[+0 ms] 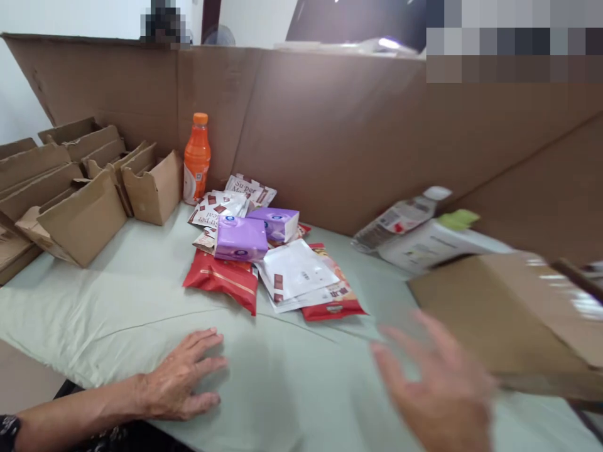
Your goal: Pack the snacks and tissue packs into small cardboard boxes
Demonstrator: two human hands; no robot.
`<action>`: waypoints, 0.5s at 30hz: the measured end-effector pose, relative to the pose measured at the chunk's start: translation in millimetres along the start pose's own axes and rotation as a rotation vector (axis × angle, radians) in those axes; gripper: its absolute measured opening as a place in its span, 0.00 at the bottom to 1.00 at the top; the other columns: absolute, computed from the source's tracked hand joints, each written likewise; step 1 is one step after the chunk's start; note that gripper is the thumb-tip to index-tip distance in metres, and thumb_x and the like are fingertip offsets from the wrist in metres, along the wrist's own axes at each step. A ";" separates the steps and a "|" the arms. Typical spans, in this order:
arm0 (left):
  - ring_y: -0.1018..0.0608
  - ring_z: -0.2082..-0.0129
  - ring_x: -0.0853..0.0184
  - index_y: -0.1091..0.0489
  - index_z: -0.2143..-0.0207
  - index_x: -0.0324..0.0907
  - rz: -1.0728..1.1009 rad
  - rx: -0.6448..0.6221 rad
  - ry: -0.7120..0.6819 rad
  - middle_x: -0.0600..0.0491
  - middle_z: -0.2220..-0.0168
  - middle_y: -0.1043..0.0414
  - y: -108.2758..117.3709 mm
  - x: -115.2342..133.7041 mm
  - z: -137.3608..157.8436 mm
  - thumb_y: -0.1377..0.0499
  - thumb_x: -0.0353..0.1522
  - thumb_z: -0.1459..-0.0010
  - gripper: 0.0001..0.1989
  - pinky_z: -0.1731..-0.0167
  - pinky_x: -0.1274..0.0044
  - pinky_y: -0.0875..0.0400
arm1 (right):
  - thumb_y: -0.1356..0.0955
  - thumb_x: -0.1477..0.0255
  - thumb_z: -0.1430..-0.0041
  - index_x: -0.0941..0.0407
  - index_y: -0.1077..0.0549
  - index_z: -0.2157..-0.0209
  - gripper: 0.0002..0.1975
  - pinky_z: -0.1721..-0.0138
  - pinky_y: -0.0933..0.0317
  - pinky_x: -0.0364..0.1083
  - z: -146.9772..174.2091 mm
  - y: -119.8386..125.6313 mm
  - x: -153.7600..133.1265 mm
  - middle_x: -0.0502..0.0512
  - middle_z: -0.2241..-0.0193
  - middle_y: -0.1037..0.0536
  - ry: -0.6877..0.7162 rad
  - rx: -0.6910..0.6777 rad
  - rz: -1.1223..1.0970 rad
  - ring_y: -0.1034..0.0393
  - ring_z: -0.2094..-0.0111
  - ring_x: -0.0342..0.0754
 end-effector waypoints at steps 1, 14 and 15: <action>0.37 0.28 0.45 0.34 0.36 0.42 0.000 0.045 0.000 0.36 0.30 0.38 5.0 -2.2 5.0 0.36 0.41 0.39 0.30 0.34 0.50 0.34 | 0.37 0.55 0.31 0.53 0.21 0.61 0.20 0.54 0.28 0.59 17.5 -9.0 -24.1 0.68 0.45 0.22 0.044 0.016 -0.042 0.21 0.54 0.61; 0.25 0.38 0.50 0.32 0.40 0.42 -0.225 0.692 0.231 0.38 0.31 0.38 217.0 -132.1 -50.7 0.42 0.34 0.37 0.23 0.43 0.58 0.23 | 0.37 0.60 0.28 0.54 0.22 0.54 0.16 0.56 0.27 0.59 114.8 -49.6 -152.6 0.65 0.46 0.20 -0.009 -0.143 -0.208 0.21 0.49 0.61; 0.25 0.39 0.50 0.34 0.38 0.41 -0.215 0.713 0.242 0.37 0.30 0.42 236.3 -139.9 -66.9 0.42 0.34 0.37 0.25 0.44 0.58 0.22 | 0.37 0.60 0.28 0.53 0.22 0.54 0.16 0.55 0.27 0.59 114.4 -48.9 -154.7 0.65 0.46 0.20 -0.016 -0.153 -0.197 0.21 0.49 0.61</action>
Point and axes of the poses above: each hand's wrist, its own z-axis away from the middle knuckle, its own y-axis out of the back of the hand, x = y × z, the point moved 1 cm from there along -z, towards the middle knuckle
